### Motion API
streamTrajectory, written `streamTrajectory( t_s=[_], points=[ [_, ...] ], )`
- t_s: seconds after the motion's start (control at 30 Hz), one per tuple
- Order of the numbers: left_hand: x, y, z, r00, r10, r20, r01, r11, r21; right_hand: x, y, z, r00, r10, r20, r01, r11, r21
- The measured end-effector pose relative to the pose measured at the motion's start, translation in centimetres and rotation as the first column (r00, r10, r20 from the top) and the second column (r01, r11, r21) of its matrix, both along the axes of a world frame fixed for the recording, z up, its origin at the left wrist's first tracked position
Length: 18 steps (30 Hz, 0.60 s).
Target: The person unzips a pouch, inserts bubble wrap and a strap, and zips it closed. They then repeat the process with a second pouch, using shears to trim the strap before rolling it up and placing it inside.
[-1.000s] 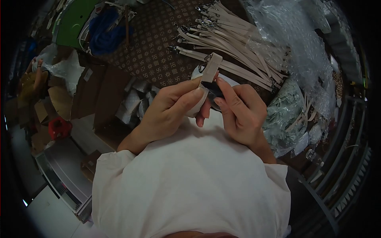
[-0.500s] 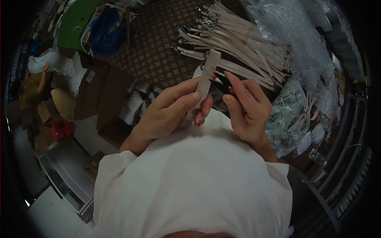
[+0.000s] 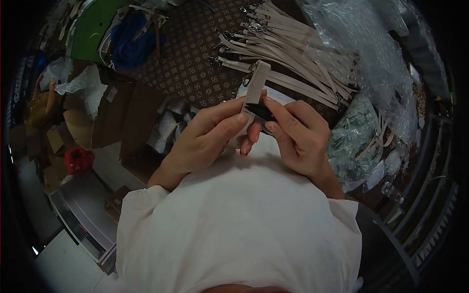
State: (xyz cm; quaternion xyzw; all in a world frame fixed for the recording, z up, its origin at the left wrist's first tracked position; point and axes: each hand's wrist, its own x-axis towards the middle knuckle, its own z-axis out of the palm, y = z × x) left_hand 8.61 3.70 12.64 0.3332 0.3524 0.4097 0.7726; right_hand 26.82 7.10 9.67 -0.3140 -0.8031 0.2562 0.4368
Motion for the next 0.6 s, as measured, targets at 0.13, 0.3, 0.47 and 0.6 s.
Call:
streamTrajectory(
  t_s=[0.13,0.3,0.47,0.6],
  points=[
    [0.07,0.02,0.06,1.0,-0.007,-0.001,0.007,1.0,0.019,-0.07,-0.14,-0.02,1.0,-0.015,-0.01,0.015,1.0,0.006],
    [0.09,0.01,0.12,1.0,-0.002,0.012,0.002,1.0,0.006,-0.09,-0.09,-0.27,1.0,-0.027,0.009,0.026,0.997,0.071],
    [-0.01,0.02,0.13,0.999,-0.022,-0.026,0.023,0.999,0.029,-0.02,-0.13,-0.25,0.999,-0.038,0.02,0.036,0.995,0.093],
    [0.29,0.1,-0.04,0.998,-0.003,0.056,0.003,1.0,0.0,0.27,-0.12,-0.33,0.992,-0.09,-0.088,0.085,0.994,-0.065]
  ],
)
